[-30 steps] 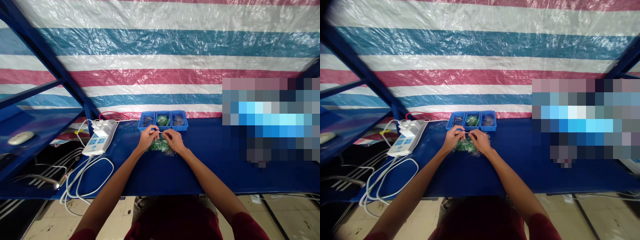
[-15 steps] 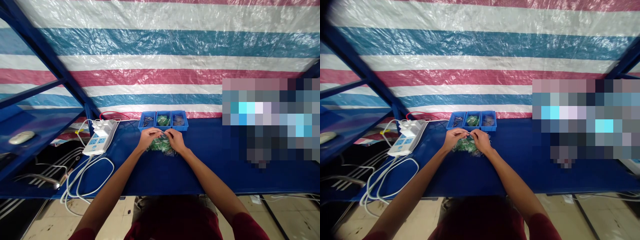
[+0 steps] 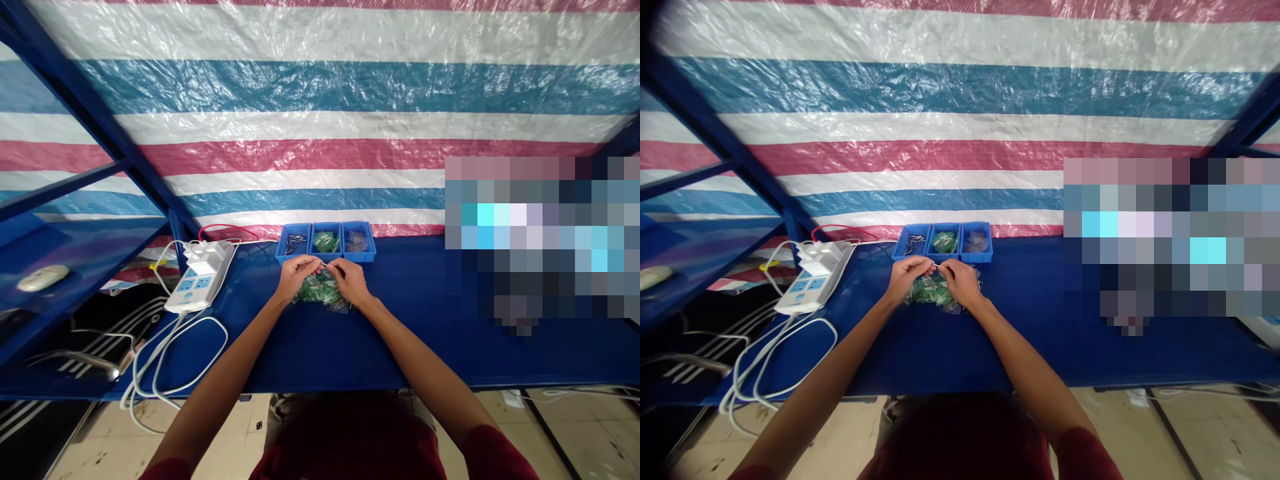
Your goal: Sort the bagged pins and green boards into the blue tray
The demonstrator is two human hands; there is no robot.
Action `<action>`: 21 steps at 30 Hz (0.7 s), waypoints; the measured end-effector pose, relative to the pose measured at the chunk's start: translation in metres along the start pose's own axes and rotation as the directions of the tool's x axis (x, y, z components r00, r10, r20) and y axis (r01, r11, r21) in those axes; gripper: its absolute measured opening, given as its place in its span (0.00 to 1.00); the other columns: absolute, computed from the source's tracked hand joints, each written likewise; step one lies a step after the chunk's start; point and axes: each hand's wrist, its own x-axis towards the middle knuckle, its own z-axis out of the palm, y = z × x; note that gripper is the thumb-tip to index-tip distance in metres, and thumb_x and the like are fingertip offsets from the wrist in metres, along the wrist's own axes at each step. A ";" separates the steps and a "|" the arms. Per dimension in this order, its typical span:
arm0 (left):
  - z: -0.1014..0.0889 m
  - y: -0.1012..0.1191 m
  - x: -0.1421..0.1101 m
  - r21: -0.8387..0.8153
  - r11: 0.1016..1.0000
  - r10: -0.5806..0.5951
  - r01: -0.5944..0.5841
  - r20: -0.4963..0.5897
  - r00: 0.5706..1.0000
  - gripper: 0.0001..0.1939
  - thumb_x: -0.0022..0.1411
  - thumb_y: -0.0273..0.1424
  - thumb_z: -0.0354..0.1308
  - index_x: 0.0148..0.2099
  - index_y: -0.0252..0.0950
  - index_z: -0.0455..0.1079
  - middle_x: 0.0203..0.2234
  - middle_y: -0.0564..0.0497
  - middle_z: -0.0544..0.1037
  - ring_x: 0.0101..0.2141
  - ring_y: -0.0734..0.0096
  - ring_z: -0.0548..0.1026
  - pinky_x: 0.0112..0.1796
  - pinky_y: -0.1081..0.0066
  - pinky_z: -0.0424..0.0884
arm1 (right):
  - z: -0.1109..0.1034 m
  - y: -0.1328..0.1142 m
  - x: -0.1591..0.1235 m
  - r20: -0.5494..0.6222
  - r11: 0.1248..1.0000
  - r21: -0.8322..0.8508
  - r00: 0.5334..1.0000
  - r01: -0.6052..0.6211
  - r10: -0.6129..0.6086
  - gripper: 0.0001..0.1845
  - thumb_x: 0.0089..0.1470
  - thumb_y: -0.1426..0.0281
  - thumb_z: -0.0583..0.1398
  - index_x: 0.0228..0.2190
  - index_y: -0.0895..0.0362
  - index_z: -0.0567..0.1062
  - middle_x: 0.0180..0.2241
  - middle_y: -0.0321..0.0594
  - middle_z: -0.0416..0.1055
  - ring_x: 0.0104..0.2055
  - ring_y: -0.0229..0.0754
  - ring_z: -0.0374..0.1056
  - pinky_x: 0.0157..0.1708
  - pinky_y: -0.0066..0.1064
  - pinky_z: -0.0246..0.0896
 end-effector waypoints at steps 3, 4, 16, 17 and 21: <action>0.000 0.000 0.000 -0.014 1.000 0.002 -0.002 0.002 1.000 0.15 0.53 0.41 0.64 0.32 0.32 0.75 0.25 0.49 0.79 0.26 0.70 0.75 0.31 0.69 0.72 | 0.000 0.000 0.000 -0.008 1.000 0.010 1.000 0.009 -0.009 0.18 0.63 0.61 0.50 0.29 0.57 0.72 0.25 0.38 0.70 0.27 0.37 0.64 0.31 0.28 0.57; 0.000 -0.001 0.000 -0.016 1.000 0.003 -0.003 0.002 1.000 0.14 0.53 0.40 0.64 0.32 0.32 0.75 0.25 0.49 0.79 0.26 0.70 0.75 0.31 0.69 0.72 | 0.000 0.000 0.000 -0.009 1.000 0.010 1.000 0.008 -0.008 0.18 0.63 0.61 0.50 0.29 0.57 0.72 0.26 0.38 0.71 0.27 0.37 0.65 0.31 0.28 0.57; 0.000 -0.001 0.001 -0.009 1.000 -0.008 0.008 0.007 1.000 0.15 0.53 0.42 0.64 0.32 0.33 0.74 0.25 0.49 0.78 0.25 0.71 0.74 0.30 0.70 0.71 | -0.001 0.000 -0.001 0.021 1.000 0.010 1.000 0.006 -0.006 0.18 0.63 0.61 0.49 0.32 0.56 0.73 0.30 0.41 0.73 0.31 0.40 0.68 0.35 0.29 0.60; 0.001 -0.001 0.001 -0.007 1.000 -0.011 0.011 0.012 1.000 0.16 0.53 0.43 0.63 0.32 0.33 0.73 0.25 0.49 0.78 0.25 0.70 0.73 0.30 0.69 0.71 | -0.001 0.000 -0.001 0.024 1.000 0.009 1.000 0.001 -0.001 0.18 0.63 0.61 0.49 0.32 0.56 0.73 0.30 0.41 0.73 0.31 0.40 0.67 0.35 0.29 0.60; 0.002 0.000 0.000 -0.011 1.000 -0.010 0.011 0.021 1.000 0.17 0.56 0.44 0.61 0.33 0.33 0.72 0.26 0.48 0.78 0.27 0.69 0.74 0.30 0.70 0.71 | -0.001 0.000 -0.001 0.031 1.000 0.005 0.999 -0.010 0.010 0.18 0.63 0.60 0.48 0.32 0.56 0.73 0.29 0.40 0.73 0.30 0.40 0.67 0.34 0.29 0.60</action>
